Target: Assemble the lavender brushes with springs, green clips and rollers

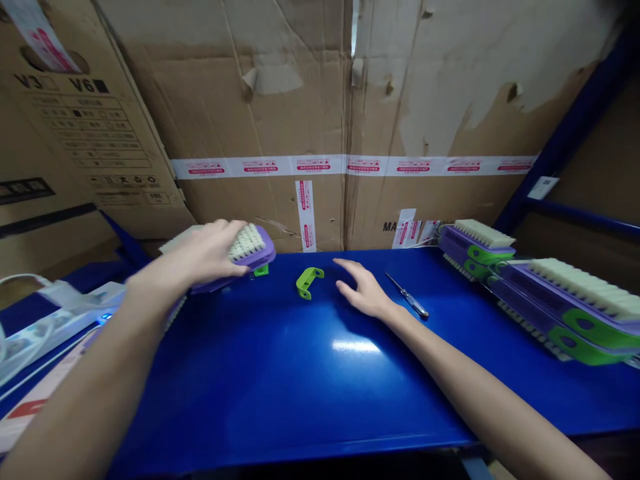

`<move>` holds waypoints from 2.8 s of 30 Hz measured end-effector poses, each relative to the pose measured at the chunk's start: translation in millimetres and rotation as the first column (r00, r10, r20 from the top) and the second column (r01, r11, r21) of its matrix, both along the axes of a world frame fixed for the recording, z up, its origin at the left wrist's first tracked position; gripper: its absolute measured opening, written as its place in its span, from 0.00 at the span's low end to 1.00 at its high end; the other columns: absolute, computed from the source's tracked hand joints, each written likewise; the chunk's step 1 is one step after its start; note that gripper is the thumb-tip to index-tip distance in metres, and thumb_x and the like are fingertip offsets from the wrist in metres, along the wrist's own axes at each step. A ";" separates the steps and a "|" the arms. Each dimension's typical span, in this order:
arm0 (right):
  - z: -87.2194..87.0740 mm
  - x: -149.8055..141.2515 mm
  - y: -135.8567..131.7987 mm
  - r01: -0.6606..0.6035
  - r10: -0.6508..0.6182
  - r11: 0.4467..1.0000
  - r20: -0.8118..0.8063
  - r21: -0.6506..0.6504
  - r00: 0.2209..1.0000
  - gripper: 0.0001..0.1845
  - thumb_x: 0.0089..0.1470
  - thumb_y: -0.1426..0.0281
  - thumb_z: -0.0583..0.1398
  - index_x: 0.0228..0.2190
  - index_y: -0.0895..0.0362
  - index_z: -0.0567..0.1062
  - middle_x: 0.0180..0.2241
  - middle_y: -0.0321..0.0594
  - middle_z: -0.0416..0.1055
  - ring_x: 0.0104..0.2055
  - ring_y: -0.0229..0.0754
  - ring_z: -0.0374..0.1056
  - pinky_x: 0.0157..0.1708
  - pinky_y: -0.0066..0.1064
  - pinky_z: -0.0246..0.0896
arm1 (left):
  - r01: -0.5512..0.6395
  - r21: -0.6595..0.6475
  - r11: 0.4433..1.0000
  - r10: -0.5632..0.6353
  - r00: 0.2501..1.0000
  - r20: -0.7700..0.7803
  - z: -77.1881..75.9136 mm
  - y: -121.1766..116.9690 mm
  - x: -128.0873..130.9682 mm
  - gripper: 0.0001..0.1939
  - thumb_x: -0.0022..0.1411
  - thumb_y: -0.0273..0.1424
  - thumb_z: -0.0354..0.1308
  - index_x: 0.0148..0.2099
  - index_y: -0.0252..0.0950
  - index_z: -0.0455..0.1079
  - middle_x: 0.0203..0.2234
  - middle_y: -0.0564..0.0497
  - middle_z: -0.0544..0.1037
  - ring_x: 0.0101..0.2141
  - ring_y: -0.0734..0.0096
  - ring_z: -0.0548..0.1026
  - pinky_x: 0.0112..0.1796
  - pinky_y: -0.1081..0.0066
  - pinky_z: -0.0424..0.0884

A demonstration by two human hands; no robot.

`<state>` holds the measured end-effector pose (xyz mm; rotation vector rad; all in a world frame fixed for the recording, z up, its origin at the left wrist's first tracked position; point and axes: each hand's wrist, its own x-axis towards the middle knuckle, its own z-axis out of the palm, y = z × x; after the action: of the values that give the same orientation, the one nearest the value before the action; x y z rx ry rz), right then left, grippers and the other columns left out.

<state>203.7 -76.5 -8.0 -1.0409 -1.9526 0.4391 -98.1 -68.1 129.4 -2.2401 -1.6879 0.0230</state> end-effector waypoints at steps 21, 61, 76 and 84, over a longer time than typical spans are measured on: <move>-7.5 -17.2 5.6 0.057 -0.115 0.989 0.458 0.139 0.881 0.23 0.56 0.72 0.53 0.54 0.57 0.68 0.60 0.52 0.54 0.59 0.51 0.53 0.54 0.46 0.54 | 0.292 -0.117 0.949 -0.244 0.918 0.312 -57.5 62.4 90.0 0.40 0.48 0.42 0.60 0.62 0.36 0.54 0.55 0.41 0.67 0.54 0.53 0.67 0.50 0.63 0.64; 11.4 -3.3 -12.6 0.181 -0.217 0.976 0.427 0.124 0.878 0.17 0.59 0.63 0.53 0.44 0.56 0.73 0.40 0.44 0.70 0.43 0.43 0.66 0.42 0.33 0.57 | 0.286 0.087 0.954 -0.288 0.957 0.014 -102.1 44.2 105.1 0.35 0.60 0.50 0.51 0.63 0.36 0.54 0.50 0.34 0.68 0.50 0.47 0.63 0.50 0.53 0.55; 15.5 -2.2 -17.6 0.098 -0.126 0.992 0.526 0.081 0.841 0.22 0.60 0.58 0.52 0.47 0.58 0.73 0.46 0.48 0.70 0.48 0.47 0.64 0.47 0.40 0.56 | -0.176 0.167 0.970 0.198 0.972 -0.126 -72.9 -55.4 -23.6 0.30 0.63 0.48 0.37 0.54 0.33 0.65 0.46 0.37 0.72 0.47 0.48 0.69 0.43 0.59 0.65; 17.8 -2.6 -19.1 0.112 -0.133 0.991 0.536 0.071 0.834 0.22 0.60 0.59 0.52 0.48 0.58 0.73 0.46 0.47 0.70 0.48 0.46 0.65 0.48 0.39 0.56 | -0.444 0.122 0.887 0.459 0.875 -0.154 -90.2 -89.0 -95.8 0.36 0.60 0.43 0.23 0.53 0.38 0.66 0.50 0.44 0.73 0.46 0.53 0.73 0.44 0.61 0.66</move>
<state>201.1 -95.7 9.8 -1.3647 -2.3525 0.0263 -193.9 -157.0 39.2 -1.6788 -2.0274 0.2531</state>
